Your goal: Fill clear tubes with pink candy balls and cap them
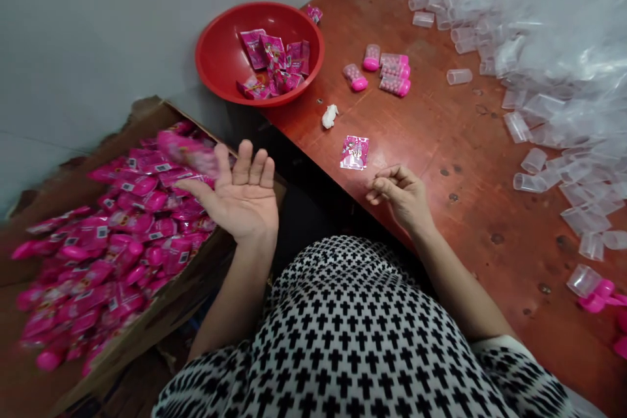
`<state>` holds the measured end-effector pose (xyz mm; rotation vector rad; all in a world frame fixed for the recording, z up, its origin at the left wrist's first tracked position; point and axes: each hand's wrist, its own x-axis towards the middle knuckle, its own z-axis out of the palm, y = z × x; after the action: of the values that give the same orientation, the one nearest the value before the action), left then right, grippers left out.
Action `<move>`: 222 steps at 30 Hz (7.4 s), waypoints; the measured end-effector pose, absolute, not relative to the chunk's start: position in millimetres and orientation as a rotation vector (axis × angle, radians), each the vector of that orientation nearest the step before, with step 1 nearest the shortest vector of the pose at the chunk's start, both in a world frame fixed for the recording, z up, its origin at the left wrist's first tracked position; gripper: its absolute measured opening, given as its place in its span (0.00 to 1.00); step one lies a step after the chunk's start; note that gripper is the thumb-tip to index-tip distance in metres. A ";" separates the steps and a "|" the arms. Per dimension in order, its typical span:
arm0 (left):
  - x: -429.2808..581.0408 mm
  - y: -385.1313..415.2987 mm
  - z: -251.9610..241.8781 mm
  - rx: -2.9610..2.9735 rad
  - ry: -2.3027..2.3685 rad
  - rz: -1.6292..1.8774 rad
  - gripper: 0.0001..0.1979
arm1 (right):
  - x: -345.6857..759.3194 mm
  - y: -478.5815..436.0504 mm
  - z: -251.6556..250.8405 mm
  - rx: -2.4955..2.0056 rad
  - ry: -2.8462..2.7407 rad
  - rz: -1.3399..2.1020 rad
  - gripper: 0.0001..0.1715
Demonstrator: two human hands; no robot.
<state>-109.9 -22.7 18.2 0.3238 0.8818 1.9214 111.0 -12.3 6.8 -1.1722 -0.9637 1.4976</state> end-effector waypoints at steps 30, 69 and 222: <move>-47.5 52.4 -64.3 2.167 1.503 1.026 0.14 | 124.5 -6.6 -1.7 -1.376 -1.120 1.462 0.16; -70.0 31.0 -15.8 0.267 1.075 1.142 0.15 | 94.3 288.8 -2.0 -1.971 -2.368 0.225 0.40; -50.9 15.2 -23.0 0.670 1.012 1.007 0.21 | 100.1 41.4 -3.6 -1.188 -1.290 1.462 0.22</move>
<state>-50.9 15.2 -23.0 0.6698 1.0119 1.0069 100.1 41.4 -3.6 -1.1882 -1.2903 1.4624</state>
